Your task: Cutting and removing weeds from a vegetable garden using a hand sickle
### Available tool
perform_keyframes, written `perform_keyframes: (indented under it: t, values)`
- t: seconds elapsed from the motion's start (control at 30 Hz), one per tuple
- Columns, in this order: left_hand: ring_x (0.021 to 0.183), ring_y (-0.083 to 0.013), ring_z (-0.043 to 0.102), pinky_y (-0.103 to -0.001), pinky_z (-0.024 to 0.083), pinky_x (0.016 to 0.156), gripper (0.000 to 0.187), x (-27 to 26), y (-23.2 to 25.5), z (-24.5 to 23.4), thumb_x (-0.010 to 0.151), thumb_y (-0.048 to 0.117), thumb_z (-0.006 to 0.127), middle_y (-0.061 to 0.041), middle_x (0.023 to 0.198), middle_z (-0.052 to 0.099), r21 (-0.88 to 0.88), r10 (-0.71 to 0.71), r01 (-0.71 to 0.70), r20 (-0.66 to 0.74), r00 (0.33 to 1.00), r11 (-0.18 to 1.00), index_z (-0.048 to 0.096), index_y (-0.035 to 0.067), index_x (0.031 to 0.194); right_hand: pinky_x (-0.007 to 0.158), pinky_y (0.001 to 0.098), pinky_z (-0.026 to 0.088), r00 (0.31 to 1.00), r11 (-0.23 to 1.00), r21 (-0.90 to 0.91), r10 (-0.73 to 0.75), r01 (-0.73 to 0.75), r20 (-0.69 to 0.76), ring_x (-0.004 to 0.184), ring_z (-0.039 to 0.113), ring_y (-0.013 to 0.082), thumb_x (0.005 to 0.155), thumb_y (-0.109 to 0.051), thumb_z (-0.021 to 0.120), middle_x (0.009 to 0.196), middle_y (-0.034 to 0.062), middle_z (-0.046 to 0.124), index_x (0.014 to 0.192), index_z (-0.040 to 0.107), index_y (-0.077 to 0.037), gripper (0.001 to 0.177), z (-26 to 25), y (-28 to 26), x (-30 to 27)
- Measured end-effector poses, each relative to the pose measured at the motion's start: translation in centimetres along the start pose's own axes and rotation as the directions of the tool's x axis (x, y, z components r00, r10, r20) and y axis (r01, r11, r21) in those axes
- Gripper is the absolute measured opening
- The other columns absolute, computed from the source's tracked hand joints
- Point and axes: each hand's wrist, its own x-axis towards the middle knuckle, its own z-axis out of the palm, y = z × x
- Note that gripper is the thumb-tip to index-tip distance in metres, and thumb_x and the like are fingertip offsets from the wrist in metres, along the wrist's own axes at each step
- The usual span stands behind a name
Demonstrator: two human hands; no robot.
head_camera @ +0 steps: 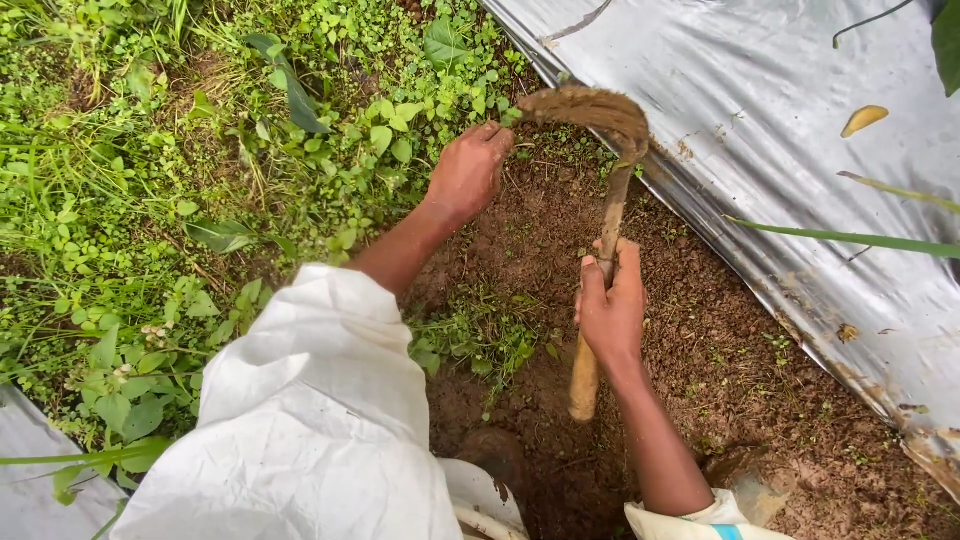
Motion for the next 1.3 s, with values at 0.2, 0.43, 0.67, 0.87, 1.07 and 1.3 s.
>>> perform_keyframes:
  t: [0.2,0.43,0.67,0.87,1.07,1.3]
  values:
    - [0.111,-0.0416,0.071,-0.051,0.067,0.078,0.018,-2.2,1.7,2.1,0.102,0.007,0.057,-0.021,0.118,0.071,0.016,0.016,-0.019,0.149,0.989,1.0,0.07,0.008,0.114,0.041,0.0241,0.051,0.979,0.978,0.09,-0.178,0.186,-0.096,0.05,0.053,0.0112,0.101,0.008,0.043,0.077,0.009,0.056,0.135,0.046,0.003,0.034,-1.0,-1.7,0.3]
    - [0.12,-0.0394,0.067,-0.055,0.064,0.081,0.031,-2.5,4.8,-1.3,0.106,0.029,0.052,-0.019,0.128,0.069,0.004,0.084,-0.09,0.326,0.942,0.996,0.068,0.01,0.126,0.041,0.0232,0.05,0.974,0.974,0.102,-0.189,0.202,-0.126,0.05,0.053,0.0109,0.101,0.01,0.044,0.077,0.0088,0.056,0.133,0.047,0.003,0.033,-2.0,-0.5,0.1]
    - [0.118,-0.0381,0.067,-0.05,0.065,0.082,0.031,0.1,4.7,-0.7,0.104,0.028,0.061,-0.021,0.128,0.066,-0.056,0.055,-0.05,0.098,0.994,0.997,0.065,0.01,0.129,0.042,0.0241,0.05,0.924,0.934,0.138,-0.289,0.33,-0.249,0.047,0.052,0.011,0.101,0.012,0.043,0.076,0.0092,0.055,0.131,0.046,0.004,0.031,-4.4,0.8,0.5]
    - [0.133,-0.0269,0.051,-0.052,0.041,0.111,0.075,3.4,4.1,3.6,0.098,0.053,0.07,-0.009,0.155,0.048,0.111,-0.017,0.017,0.002,1.0,0.994,0.04,0.017,0.155,0.038,0.0256,0.048,0.92,0.951,0.141,-0.217,0.274,-0.327,0.05,0.049,0.0132,0.107,0.008,0.044,0.081,0.0063,0.051,0.119,0.044,-0.003,0.017,-6.1,0.3,-0.2]
    - [0.133,-0.0291,0.051,-0.055,0.037,0.115,0.049,4.1,3.7,5.7,0.106,0.038,0.055,-0.012,0.145,0.055,0.044,-0.007,0.007,0.003,1.0,0.999,0.05,0.015,0.149,0.037,0.0252,0.048,0.921,0.956,0.158,-0.183,0.249,-0.343,0.048,0.049,0.0131,0.107,0.008,0.044,0.079,0.0063,0.052,0.122,0.045,-0.002,0.018,-6.3,1.2,-0.6]
    - [0.1,-0.0205,0.063,-0.032,0.053,0.086,0.014,3.5,5.7,2.0,0.103,0.015,0.06,-0.006,0.104,0.067,0.152,0.173,-0.167,-0.027,0.984,0.974,0.073,0.013,0.109,0.042,0.0254,0.051,0.907,0.924,0.188,-0.259,0.333,-0.332,0.045,0.052,0.0118,0.099,0.013,0.041,0.069,0.0066,0.054,0.131,0.046,0.003,0.033,-6.2,2.7,-0.6]
